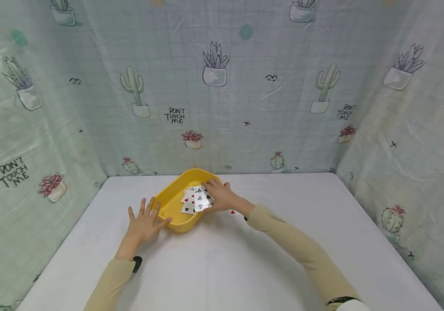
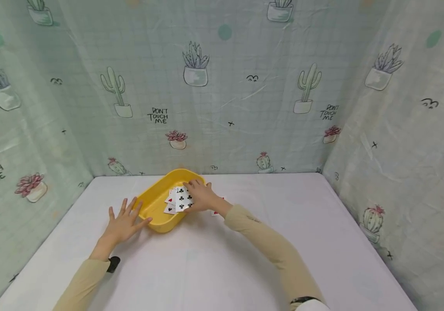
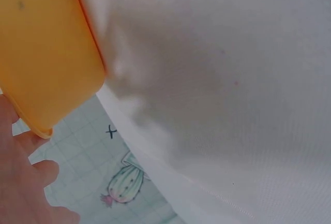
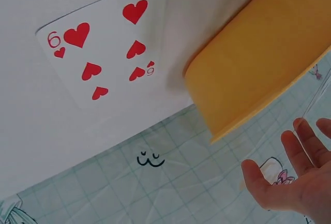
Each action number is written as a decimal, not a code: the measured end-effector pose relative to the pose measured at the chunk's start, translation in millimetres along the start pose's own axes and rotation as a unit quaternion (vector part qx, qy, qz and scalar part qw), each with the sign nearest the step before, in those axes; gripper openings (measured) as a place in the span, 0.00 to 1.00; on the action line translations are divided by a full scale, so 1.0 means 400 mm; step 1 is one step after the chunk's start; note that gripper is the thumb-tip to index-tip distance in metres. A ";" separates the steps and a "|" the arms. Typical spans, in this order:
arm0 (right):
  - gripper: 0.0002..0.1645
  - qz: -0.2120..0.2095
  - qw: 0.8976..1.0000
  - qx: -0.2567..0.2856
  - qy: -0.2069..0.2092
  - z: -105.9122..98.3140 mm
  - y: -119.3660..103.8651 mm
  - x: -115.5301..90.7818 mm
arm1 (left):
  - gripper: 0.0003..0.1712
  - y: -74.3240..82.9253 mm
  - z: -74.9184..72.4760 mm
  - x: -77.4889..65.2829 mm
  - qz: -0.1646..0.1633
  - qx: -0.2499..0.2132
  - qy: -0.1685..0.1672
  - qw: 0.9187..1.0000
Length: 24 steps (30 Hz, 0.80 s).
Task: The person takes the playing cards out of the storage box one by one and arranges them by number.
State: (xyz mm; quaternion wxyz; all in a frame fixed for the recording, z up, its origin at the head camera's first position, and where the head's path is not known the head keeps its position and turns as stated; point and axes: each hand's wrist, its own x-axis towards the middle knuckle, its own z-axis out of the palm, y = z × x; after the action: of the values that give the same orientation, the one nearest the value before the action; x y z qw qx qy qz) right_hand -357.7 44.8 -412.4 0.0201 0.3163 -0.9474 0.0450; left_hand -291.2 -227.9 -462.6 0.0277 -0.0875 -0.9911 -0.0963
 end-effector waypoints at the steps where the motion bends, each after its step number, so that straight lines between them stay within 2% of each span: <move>1: 0.55 0.000 1.000 0.002 0.002 0.001 0.005 -0.007 | 0.51 0.002 -0.001 0.003 0.000 0.000 0.000 1.000; 5: 0.54 0.004 1.000 0.010 0.006 0.006 0.024 -0.030 | 0.52 0.006 -0.003 0.010 -0.004 -0.001 -0.003 1.000; 11: 0.54 0.025 0.999 0.032 -0.014 0.017 0.048 -0.059 | 0.52 0.006 -0.009 0.006 -0.013 -0.002 -0.015 1.000; 24: 0.54 0.055 0.998 0.040 -0.001 0.021 0.126 -0.103 | 0.52 -0.001 -0.010 0.017 -0.003 -0.003 -0.007 1.000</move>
State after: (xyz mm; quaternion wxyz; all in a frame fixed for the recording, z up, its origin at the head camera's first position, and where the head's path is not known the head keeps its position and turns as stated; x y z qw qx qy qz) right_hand -355.3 108.7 -427.1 0.0036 0.2645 -0.9608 0.0832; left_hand -297.9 -227.9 -458.3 0.0202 -0.0849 -0.9913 -0.0989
